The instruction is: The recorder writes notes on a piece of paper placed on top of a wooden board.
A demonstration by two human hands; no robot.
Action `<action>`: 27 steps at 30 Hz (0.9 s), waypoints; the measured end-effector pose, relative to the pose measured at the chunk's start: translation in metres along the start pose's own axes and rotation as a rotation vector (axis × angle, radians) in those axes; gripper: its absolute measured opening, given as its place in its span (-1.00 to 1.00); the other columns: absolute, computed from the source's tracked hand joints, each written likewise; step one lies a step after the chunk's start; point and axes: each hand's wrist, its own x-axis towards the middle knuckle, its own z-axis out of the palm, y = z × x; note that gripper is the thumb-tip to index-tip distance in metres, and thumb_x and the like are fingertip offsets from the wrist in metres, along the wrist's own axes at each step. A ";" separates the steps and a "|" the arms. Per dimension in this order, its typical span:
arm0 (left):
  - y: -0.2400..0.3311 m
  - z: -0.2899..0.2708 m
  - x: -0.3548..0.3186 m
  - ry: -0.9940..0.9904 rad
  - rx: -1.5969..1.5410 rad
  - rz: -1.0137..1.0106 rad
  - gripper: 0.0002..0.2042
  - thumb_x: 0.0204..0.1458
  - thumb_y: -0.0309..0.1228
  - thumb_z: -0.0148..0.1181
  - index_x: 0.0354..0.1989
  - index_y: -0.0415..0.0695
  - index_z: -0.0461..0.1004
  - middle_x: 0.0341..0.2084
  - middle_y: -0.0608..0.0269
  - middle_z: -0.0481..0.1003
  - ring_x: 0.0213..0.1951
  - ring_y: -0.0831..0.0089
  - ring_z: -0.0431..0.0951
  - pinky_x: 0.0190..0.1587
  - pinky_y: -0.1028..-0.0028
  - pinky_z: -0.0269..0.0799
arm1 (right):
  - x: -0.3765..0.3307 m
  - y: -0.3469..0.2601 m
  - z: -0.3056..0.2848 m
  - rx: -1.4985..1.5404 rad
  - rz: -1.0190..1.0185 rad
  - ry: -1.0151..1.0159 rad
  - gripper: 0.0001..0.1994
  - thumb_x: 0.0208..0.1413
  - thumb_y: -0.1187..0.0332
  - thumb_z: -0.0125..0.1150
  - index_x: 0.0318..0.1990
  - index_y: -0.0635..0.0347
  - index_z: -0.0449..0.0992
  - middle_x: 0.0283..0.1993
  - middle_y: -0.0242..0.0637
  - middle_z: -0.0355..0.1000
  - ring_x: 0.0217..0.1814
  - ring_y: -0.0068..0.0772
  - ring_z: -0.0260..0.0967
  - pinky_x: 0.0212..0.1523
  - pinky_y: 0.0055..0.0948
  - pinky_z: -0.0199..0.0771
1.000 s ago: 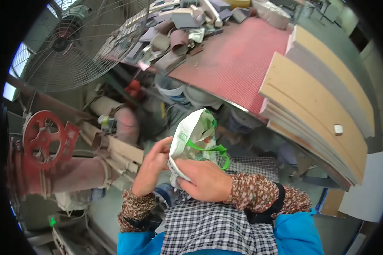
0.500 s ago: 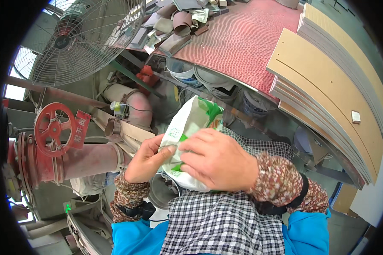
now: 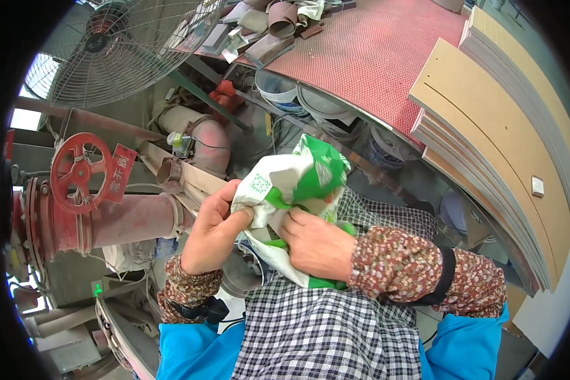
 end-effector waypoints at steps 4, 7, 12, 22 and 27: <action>-0.002 0.001 -0.004 0.122 -0.160 0.011 -0.76 0.17 -0.58 -0.08 -0.01 -0.28 0.41 -0.15 0.34 0.51 -0.09 0.65 0.45 0.00 0.57 0.37 | -0.017 -0.002 0.000 0.154 0.171 -0.313 -0.76 -0.12 0.22 0.22 -0.56 0.22 0.43 -0.61 -0.22 0.40 -0.40 -0.26 0.47 -0.26 -0.31 0.43; -0.001 -0.003 -0.008 0.161 -0.128 0.029 -0.79 0.18 -0.58 -0.09 -0.06 -0.27 0.41 -0.18 0.36 0.49 -0.13 0.67 0.43 -0.04 0.59 0.36 | -0.041 -0.006 -0.013 0.359 0.339 -0.444 -0.77 0.01 0.26 0.21 -0.48 0.26 0.43 -0.68 -0.19 0.32 -0.45 -0.25 0.45 -0.39 -0.27 0.41; -0.002 0.013 -0.005 0.069 0.078 0.021 -0.82 0.17 -0.59 0.02 -0.06 -0.26 0.40 -0.22 0.37 0.48 -0.19 0.68 0.41 -0.10 0.61 0.34 | -0.071 0.011 -0.029 0.753 0.462 -0.106 -0.71 0.19 0.26 0.01 -0.38 0.37 0.44 -0.39 0.02 0.45 -0.38 0.12 0.48 -0.30 -0.02 0.52; 0.007 0.030 0.004 -0.108 0.163 0.054 -0.84 0.27 -0.41 0.16 -0.09 -0.22 0.43 -0.31 0.43 0.46 -0.24 0.70 0.37 -0.15 0.60 0.32 | 0.013 -0.001 0.005 1.294 0.961 0.207 -0.79 0.24 0.43 0.05 -0.04 0.25 0.53 -0.13 -0.09 0.55 -0.06 -0.01 0.52 -0.10 -0.17 0.55; 0.009 0.020 -0.004 -0.086 0.077 0.060 -0.83 0.28 -0.38 0.16 -0.11 -0.23 0.44 -0.29 0.40 0.48 -0.23 0.70 0.37 -0.15 0.59 0.32 | -0.020 0.009 0.015 1.474 0.868 0.307 -0.79 0.23 0.43 0.06 -0.04 0.25 0.53 -0.13 -0.09 0.55 -0.05 -0.02 0.52 -0.09 -0.18 0.55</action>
